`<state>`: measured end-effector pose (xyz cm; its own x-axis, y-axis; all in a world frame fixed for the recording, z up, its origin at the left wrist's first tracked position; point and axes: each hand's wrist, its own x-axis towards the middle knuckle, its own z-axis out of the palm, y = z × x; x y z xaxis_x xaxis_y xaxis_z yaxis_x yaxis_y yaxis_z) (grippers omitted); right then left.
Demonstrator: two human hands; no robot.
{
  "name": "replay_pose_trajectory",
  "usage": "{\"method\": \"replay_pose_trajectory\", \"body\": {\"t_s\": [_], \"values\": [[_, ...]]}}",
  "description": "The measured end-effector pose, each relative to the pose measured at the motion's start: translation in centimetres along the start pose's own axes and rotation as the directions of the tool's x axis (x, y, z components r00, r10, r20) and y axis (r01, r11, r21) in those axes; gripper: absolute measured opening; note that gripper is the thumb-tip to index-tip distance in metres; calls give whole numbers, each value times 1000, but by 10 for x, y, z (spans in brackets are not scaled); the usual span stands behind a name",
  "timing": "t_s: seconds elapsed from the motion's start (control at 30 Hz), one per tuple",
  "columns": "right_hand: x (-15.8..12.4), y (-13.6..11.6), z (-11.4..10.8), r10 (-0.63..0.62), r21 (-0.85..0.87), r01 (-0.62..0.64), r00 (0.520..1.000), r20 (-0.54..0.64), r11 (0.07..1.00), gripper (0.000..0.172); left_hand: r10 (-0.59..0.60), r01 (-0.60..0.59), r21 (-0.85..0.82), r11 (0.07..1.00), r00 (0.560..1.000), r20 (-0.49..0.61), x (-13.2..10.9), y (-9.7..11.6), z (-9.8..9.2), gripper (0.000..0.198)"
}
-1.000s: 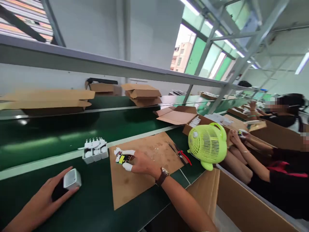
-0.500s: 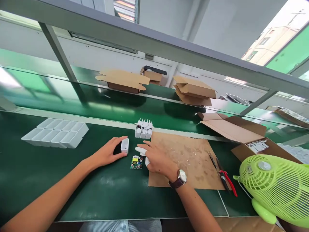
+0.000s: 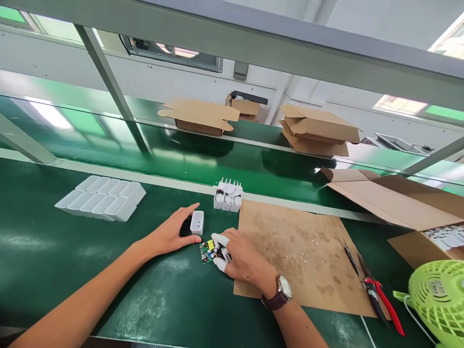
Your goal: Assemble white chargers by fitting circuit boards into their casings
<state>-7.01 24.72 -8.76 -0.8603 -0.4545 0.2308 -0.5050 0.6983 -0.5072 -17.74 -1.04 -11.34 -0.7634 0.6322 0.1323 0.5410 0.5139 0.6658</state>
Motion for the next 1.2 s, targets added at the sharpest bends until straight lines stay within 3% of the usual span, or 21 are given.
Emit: {"method": "replay_pose_trajectory", "body": {"t_s": [0.07, 0.2, 0.37, 0.5, 0.63, 1.2], "values": [[-1, 2, 1, -39, 49, 44, 994, -101, 998, 46, -30, 30, -3, 1000, 1000, -7, 0, 0, 1, 95], [-2, 3, -2, -63, 54, 89, 930, -362, 995, 44, -56, 55, -23, 998, 998, -34, 0, 2, 5, 84], [-5, -4, -2, -93, -98, 47, 837, -539, 994, 56, 116, -120, -28, 992, 985, -126, 0, 12, 12, 81], [-5, -11, 1, -159, -237, 37, 839, -521, 971, 63, 250, -246, 46, 968, 953, -172, 0, 21, 17, 77], [-6, -12, 4, -185, -297, 45, 866, -464, 954, 63, 307, -293, 96, 951, 932, -192, 0, 25, 17, 78], [-6, -16, 5, -152, -354, -5, 897, -415, 935, 52, 280, -266, 114, 957, 950, -141, -2, 25, 20, 71]]}}
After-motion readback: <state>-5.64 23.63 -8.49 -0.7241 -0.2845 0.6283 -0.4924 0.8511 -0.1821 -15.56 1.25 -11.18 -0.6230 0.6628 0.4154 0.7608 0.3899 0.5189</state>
